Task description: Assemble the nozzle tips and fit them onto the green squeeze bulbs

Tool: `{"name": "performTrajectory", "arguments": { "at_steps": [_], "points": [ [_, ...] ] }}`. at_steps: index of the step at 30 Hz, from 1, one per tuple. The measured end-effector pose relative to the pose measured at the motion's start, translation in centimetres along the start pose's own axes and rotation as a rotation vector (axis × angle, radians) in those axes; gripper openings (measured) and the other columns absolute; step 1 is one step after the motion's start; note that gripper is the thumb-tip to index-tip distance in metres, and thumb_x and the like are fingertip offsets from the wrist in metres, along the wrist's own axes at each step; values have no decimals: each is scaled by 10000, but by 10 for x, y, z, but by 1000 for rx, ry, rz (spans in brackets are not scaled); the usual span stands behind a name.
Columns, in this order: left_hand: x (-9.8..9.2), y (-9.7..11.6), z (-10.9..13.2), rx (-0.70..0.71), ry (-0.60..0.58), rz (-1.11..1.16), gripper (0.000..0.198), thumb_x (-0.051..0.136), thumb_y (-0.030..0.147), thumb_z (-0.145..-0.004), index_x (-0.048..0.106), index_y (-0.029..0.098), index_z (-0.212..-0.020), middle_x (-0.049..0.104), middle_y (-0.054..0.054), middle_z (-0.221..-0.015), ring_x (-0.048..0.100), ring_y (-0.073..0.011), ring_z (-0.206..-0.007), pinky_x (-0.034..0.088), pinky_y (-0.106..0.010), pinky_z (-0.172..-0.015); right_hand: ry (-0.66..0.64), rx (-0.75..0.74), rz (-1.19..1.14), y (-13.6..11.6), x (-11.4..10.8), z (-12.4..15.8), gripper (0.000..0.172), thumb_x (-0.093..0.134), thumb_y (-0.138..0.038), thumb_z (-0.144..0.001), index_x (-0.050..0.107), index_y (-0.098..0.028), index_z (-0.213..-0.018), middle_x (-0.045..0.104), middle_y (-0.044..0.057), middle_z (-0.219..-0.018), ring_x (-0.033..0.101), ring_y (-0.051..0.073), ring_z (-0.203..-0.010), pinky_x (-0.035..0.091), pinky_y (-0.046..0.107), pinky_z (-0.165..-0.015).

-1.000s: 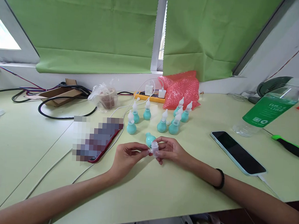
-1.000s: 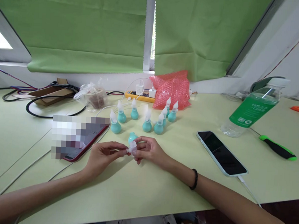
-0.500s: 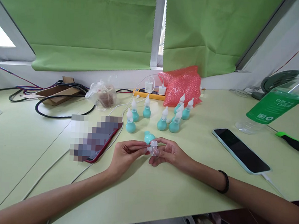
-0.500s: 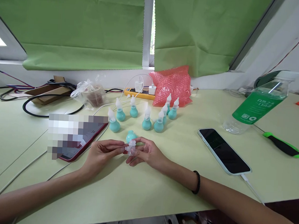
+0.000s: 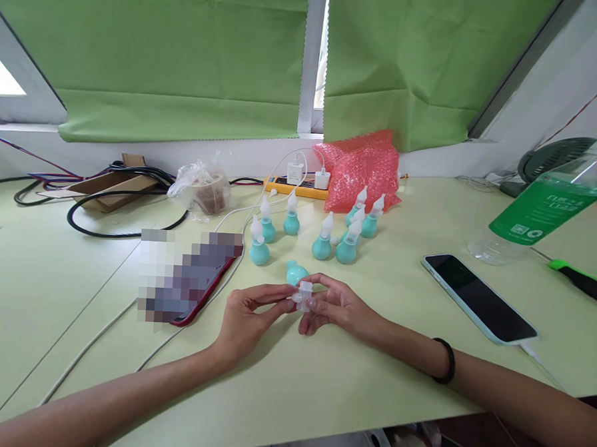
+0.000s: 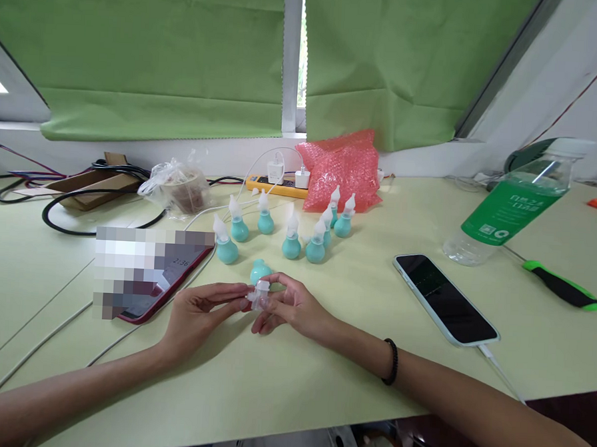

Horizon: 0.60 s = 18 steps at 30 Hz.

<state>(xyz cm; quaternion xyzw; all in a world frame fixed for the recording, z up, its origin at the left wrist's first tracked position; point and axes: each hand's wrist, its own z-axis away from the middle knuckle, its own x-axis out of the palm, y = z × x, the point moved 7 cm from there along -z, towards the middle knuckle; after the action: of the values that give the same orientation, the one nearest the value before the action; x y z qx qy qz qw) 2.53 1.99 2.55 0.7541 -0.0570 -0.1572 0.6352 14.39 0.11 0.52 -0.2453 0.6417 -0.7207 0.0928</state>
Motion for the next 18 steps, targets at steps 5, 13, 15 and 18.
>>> {"name": "performTrajectory", "arguments": {
  "at_steps": [5,13,15,18],
  "points": [
    [-2,2,0,55,-3,-93,179,644,203,-658,681,180,-832,694,-23,-819,650,-173,-720,529,-233,-697,11,10,16,-1,0,0,356,578,-348,-726,383,-170,-964,605,37,-750,618,147,-629,472,315,-621],
    [0,10,2,165,-17,-166,180,603,215,-700,672,210,-866,685,-9,-833,654,-180,-724,536,-236,-679,32,-16,9,-1,0,1,342,588,-348,-716,384,-180,-934,579,-1,-674,611,150,-620,476,317,-600],
    [-1,12,3,195,0,-178,179,605,214,-697,673,215,-862,680,-6,-855,651,-182,-744,534,-239,-690,41,-19,13,-1,0,1,337,587,-343,-718,383,-179,-930,586,5,-690,609,146,-613,475,306,-585],
    [-2,11,2,172,19,-180,188,606,221,-698,671,214,-874,678,-6,-872,651,-180,-736,529,-251,-710,48,-24,22,-1,0,1,338,583,-347,-719,380,-179,-932,591,3,-686,605,137,-594,474,291,-565]
  ]
}}
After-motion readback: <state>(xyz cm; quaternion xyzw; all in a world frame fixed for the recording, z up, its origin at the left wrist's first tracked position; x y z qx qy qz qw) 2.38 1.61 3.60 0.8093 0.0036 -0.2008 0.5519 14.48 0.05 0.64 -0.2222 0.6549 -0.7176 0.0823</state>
